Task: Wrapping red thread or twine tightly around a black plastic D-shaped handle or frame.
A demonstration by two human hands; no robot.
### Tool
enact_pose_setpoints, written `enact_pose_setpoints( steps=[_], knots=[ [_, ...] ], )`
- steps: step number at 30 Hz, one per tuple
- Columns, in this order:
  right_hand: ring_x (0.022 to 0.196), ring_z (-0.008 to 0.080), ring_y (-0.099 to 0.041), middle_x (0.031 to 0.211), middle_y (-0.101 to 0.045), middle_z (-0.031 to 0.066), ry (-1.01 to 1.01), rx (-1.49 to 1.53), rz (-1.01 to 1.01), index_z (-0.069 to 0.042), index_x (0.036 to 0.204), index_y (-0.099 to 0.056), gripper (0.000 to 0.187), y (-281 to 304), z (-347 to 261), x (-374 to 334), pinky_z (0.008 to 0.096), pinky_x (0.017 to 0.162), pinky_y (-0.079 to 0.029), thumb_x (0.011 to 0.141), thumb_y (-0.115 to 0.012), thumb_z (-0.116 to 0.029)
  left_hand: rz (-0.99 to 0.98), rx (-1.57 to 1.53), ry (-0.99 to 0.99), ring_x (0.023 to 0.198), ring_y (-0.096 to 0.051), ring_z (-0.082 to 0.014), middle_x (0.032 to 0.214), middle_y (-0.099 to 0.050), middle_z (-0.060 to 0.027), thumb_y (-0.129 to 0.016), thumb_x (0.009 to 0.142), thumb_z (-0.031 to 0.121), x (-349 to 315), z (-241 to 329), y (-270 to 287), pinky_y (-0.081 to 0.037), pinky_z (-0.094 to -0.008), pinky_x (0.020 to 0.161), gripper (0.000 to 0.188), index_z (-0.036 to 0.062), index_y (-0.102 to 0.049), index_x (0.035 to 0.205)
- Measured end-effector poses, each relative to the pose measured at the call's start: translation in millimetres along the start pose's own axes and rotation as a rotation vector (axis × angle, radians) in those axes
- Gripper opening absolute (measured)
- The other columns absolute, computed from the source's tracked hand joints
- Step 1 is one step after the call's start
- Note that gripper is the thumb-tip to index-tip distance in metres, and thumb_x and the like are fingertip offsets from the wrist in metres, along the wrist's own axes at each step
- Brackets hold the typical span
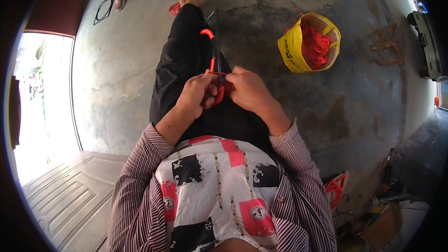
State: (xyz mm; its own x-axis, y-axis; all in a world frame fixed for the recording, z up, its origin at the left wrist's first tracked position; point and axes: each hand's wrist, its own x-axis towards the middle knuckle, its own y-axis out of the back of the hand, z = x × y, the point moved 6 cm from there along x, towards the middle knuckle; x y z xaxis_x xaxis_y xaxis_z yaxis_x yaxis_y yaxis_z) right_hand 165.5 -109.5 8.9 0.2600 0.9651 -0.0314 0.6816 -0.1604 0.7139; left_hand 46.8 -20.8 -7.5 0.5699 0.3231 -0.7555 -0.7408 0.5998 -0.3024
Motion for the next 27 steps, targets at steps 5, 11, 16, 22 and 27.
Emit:
enact_pose_setpoints(
  steps=[5, 11, 16, 22, 27],
  knots=[
    [0.083, 0.0318, -0.064, 0.094, -0.061, 0.0153, -0.059, 0.362, 0.252, -0.001, 0.096, -0.067, 0.024, -7, -2, -1, 0.0365, 0.072, -0.051, 0.072, -0.067, 0.0, 0.128, 0.595, -0.306, 0.038, -0.046, -0.0131, 0.056, -0.054, -0.0043, -0.064, 0.088, 0.014, 11, 18, 14, -0.035, -0.0276, 0.036, 0.012, 0.0033, -0.059, 0.083],
    [0.085, 0.0206, -0.064, 0.106, -0.059, 0.0083, 0.002, 0.676, 0.375, -0.002, 0.107, -0.066, 0.028, 18, -23, -8, 0.0325, 0.074, -0.051, 0.079, -0.069, -0.001, 0.222, 1.315, -1.501, 0.05, -0.06, -0.0271, 0.061, -0.061, -0.0092, -0.065, 0.079, 0.008, -71, 56, -47, -0.049, -0.0344, 0.047, 0.012, 0.0043, -0.054, 0.078],
    [0.094, 0.0146, -0.06, 0.117, -0.054, 0.0058, 0.193, 0.358, 0.233, -0.003, 0.117, -0.061, 0.036, 24, -17, -3, 0.0295, 0.079, -0.051, 0.083, -0.07, -0.005, 0.063, 0.266, -0.624, 0.049, -0.043, -0.004, 0.062, -0.049, 0.0043, -0.059, 0.094, 0.012, -29, 60, -23, -0.032, -0.0215, 0.04, 0.012, 0.0049, -0.056, 0.084],
    [0.119, 0.0228, -0.054, 0.129, -0.055, 0.0122, 0.052, 1.56, 0.542, -0.009, 0.125, -0.057, 0.034, 79, 24, -29, 0.0399, 0.102, -0.04, 0.095, -0.058, -0.024, 0.017, -0.091, -0.247, 0.042, -0.034, -0.0043, 0.066, -0.05, 0.0032, -0.063, 0.091, 0.013, 8, 22, -1, -0.026, -0.0197, 0.039, 0.011, 0.0075, -0.057, 0.083],
    [0.075, 0.0151, -0.057, 0.085, -0.055, 0.003, 0.315, 1.788, 0.428, -0.01, 0.136, -0.043, 0.042, 144, 21, -76, 0.0415, 0.092, -0.045, 0.102, -0.04, -0.036, 0.041, 0.093, 0.059, 0.038, -0.037, -0.0115, 0.078, -0.065, -0.0163, -0.052, 0.096, 0.027, 12, 7, -12, -0.03, -0.0251, 0.037, 0.02, 0.0074, -0.05, 0.094]
  ],
)
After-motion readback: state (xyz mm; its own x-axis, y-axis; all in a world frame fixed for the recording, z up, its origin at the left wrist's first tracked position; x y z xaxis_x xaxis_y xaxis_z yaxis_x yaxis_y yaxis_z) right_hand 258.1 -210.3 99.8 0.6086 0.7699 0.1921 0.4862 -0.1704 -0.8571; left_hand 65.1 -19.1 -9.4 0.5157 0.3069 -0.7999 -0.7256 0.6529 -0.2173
